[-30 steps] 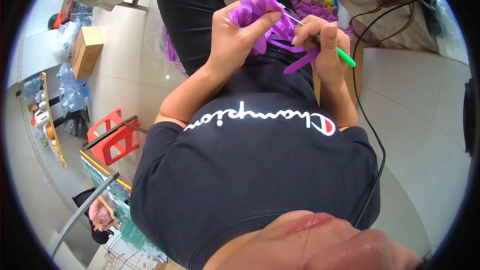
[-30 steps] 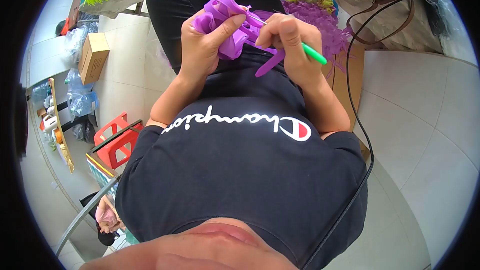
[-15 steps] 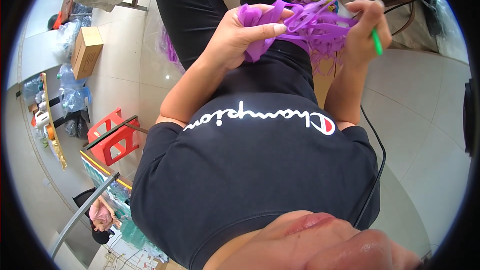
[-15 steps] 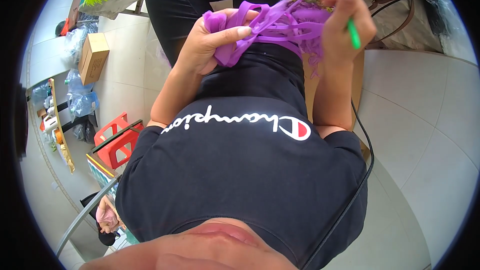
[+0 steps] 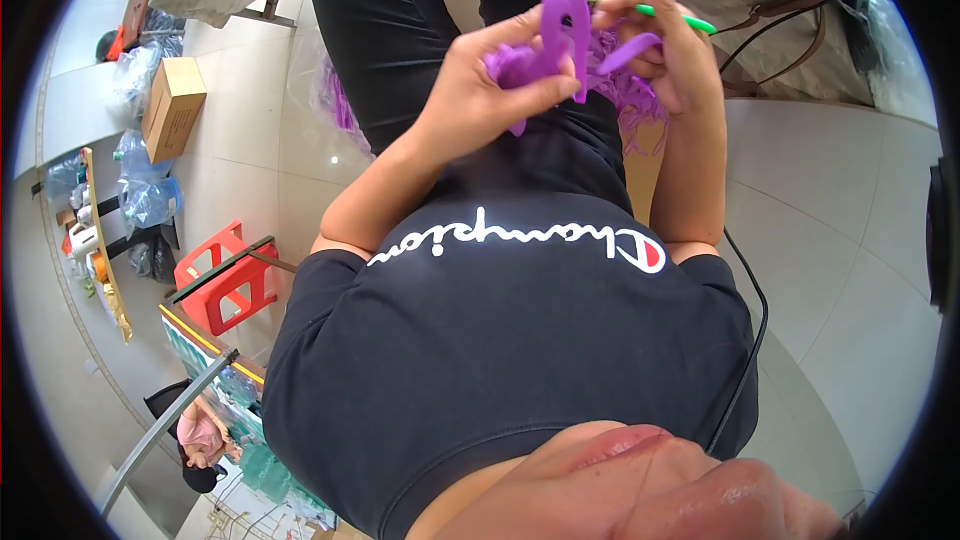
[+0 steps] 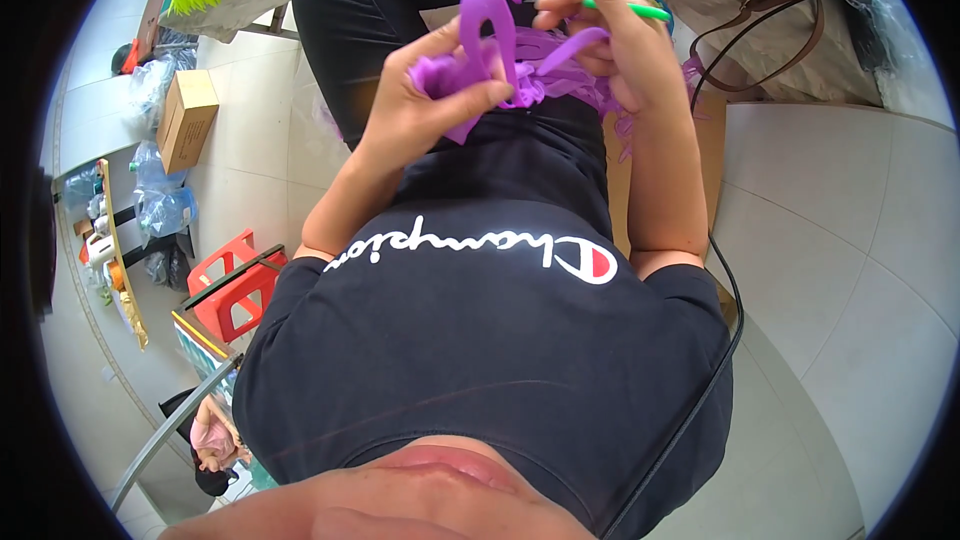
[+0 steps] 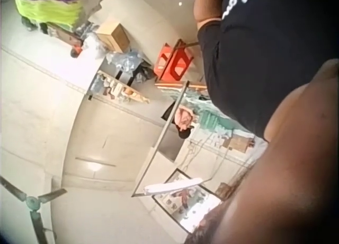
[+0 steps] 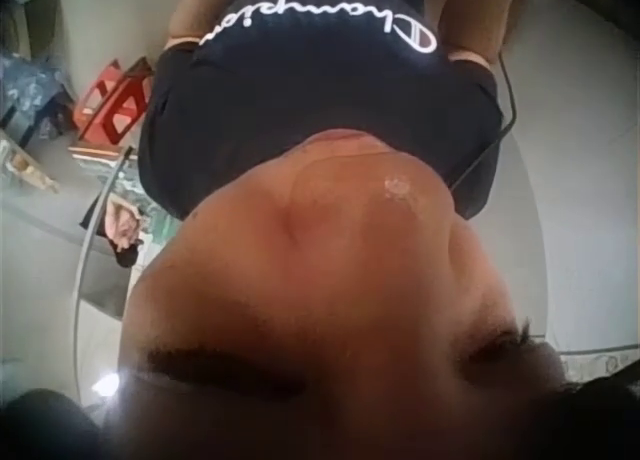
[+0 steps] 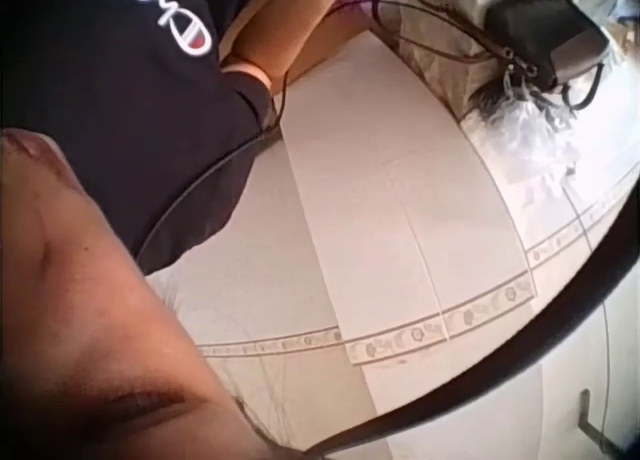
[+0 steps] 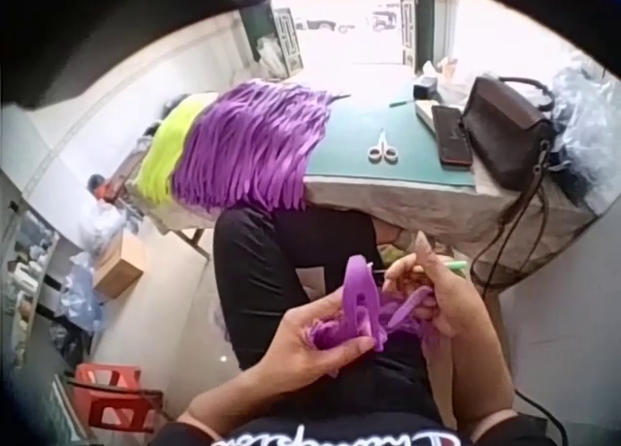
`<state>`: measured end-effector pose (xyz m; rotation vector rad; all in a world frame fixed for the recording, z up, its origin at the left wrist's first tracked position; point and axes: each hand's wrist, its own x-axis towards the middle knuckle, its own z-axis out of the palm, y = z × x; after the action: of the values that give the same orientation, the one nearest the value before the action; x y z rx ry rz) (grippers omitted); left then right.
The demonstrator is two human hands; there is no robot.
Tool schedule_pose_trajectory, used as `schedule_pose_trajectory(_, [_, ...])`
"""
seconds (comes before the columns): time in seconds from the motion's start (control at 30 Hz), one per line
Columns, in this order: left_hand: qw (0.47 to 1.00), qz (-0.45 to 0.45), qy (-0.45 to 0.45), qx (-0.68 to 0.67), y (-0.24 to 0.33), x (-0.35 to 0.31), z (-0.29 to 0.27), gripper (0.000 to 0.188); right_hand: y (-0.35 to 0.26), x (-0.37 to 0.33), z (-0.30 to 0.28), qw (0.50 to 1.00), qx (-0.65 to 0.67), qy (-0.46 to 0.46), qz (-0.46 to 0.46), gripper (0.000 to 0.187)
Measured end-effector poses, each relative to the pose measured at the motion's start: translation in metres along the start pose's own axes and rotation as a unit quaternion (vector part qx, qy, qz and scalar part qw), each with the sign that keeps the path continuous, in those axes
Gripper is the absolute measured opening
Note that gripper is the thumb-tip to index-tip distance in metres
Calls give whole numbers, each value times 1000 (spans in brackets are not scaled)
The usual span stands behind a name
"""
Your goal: Weaving purple plastic strips together using a crochet hook as part of a manufacturing process.
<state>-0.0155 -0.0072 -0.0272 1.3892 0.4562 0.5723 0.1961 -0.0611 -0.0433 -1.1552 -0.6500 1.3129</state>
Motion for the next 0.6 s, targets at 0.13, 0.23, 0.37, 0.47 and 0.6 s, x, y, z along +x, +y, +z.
schedule_pose_trajectory(0.13, [991,20,-51,124,-5,-1,9,80,17,22,-4,905,315,-226,177,56])
schedule_pose_trajectory(0.23, [988,3,-83,132,-7,-2,9,82,-11,27,-1,895,371,-216,121,51])
schedule_pose_trajectory(0.37, [987,-10,-101,124,-4,-3,9,83,-30,38,-18,858,446,-251,49,52])
schedule_pose_trajectory(0.47, [985,-3,-115,131,-1,-4,10,84,-43,38,-15,886,411,-217,15,50])
schedule_pose_trajectory(0.6, [978,-11,-141,151,2,-1,12,85,-53,40,-11,939,336,-68,-12,43])
